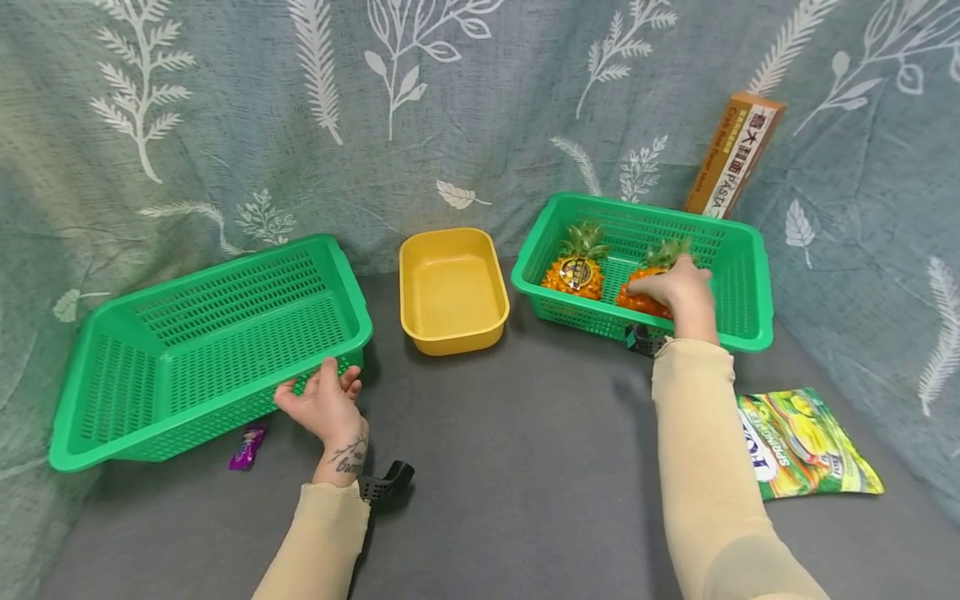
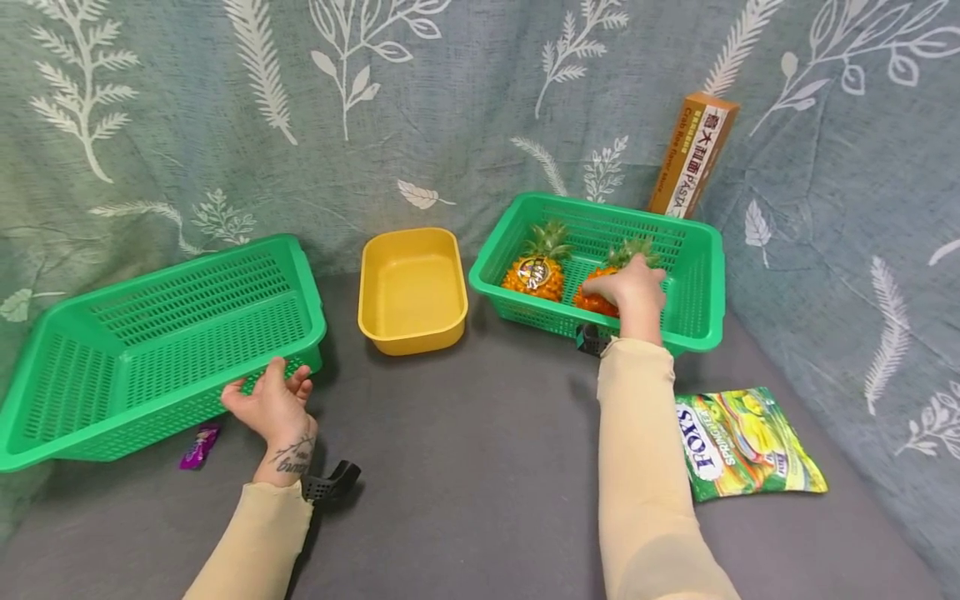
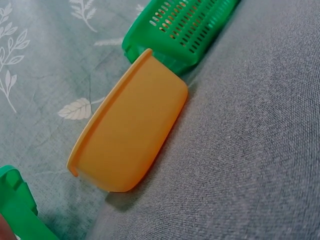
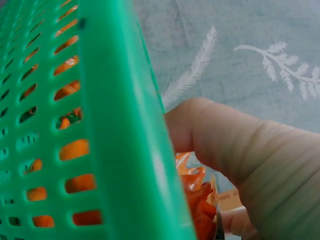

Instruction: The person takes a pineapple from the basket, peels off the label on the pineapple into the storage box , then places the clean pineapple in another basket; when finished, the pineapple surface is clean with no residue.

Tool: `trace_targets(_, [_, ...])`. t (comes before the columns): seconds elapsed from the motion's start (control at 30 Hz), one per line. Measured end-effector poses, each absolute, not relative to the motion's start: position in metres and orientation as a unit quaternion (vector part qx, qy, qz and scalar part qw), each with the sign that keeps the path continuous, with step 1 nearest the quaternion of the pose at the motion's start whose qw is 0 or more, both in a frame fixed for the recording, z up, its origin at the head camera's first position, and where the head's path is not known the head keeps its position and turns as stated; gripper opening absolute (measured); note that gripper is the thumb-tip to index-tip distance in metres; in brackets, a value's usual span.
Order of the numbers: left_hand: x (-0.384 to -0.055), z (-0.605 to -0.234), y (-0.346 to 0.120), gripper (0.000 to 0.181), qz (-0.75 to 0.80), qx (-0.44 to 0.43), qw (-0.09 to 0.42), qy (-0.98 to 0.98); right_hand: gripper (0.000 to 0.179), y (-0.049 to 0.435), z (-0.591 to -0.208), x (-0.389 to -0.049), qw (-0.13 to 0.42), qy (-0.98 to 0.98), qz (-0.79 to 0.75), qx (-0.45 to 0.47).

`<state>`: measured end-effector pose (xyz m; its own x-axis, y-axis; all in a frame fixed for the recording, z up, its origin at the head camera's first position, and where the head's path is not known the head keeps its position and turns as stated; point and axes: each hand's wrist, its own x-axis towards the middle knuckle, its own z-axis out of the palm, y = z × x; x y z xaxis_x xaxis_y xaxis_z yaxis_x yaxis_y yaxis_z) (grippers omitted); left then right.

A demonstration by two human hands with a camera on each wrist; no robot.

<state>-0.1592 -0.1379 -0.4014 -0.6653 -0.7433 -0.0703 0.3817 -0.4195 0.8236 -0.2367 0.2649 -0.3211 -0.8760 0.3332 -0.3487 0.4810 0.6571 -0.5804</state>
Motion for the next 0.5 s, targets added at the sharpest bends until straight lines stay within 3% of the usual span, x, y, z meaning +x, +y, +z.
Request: trace_targets(0.5, [-0.158,-0.401,-0.138,0.042,-0.820,0.214,0.340,-0.407,0.113,0.256,-0.284,-0.232,0.061,0.907,-0.370,0.192])
